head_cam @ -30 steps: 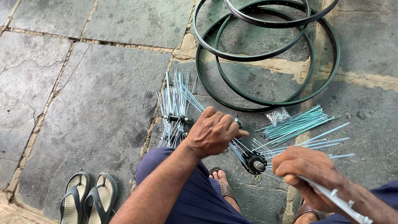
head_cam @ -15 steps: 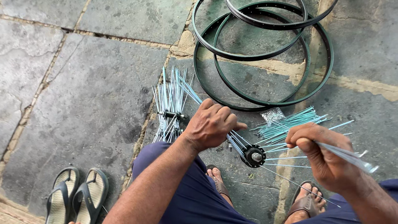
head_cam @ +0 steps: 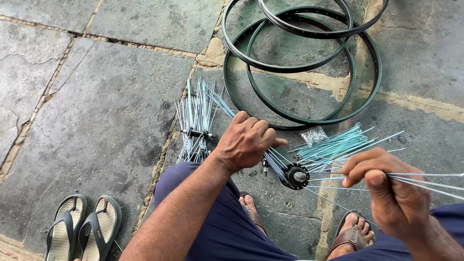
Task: The person sits on the floor and inserts bicycle spokes into the hub flanges of a wheel hub. They handle the spokes one by one, inserting them into the holes and arranging them around the hub.
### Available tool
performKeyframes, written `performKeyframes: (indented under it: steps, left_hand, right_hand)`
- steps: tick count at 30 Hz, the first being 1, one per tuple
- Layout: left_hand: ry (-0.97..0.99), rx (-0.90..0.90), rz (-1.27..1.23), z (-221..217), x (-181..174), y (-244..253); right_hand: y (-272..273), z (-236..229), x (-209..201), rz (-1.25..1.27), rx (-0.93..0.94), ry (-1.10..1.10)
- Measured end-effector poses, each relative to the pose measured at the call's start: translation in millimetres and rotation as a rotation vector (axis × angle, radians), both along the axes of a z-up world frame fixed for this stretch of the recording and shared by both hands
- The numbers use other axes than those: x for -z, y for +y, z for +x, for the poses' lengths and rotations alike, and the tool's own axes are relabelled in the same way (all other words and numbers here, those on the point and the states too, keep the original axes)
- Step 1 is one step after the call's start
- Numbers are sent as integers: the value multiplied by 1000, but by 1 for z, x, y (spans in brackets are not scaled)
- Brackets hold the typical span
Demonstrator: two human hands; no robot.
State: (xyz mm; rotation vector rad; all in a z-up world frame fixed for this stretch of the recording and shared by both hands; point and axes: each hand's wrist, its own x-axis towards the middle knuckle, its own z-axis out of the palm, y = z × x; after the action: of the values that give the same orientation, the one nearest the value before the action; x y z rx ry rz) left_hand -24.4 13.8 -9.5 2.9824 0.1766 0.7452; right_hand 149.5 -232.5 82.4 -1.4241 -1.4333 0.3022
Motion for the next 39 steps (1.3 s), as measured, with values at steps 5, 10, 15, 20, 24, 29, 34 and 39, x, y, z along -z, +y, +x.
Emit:
performKeyframes:
  steps: [5, 10, 15, 20, 24, 29, 34, 39]
  left_hand:
    - [-60, -2, 14, 0, -1, 0]
    - [-82, 4, -5, -1, 0, 0]
    - [-106, -1, -3, 0, 0, 1]
    - [-55, -23, -16, 1, 1, 3]
    - [-40, -12, 7, 3, -1, 3]
    - [-46, -37, 3, 6, -3, 7]
    - [-83, -59, -1, 4, 0, 10]
    - [-92, -57, -6, 5, 4, 9]
  right_hand:
    - [5, -1, 1, 11, -20, -29]
    - [3, -2, -1, 34, -16, -5]
    - [8, -3, -2, 12, -18, -33]
    - [20, -9, -16, -68, -83, -189]
    - [44, -18, -19, -521, -62, -606]
    - [46, -4, -19, -277, 63, -560]
    - [6, 7, -15, 93, 73, 189]
    - [1, 9, -4, 60, 122, 222]
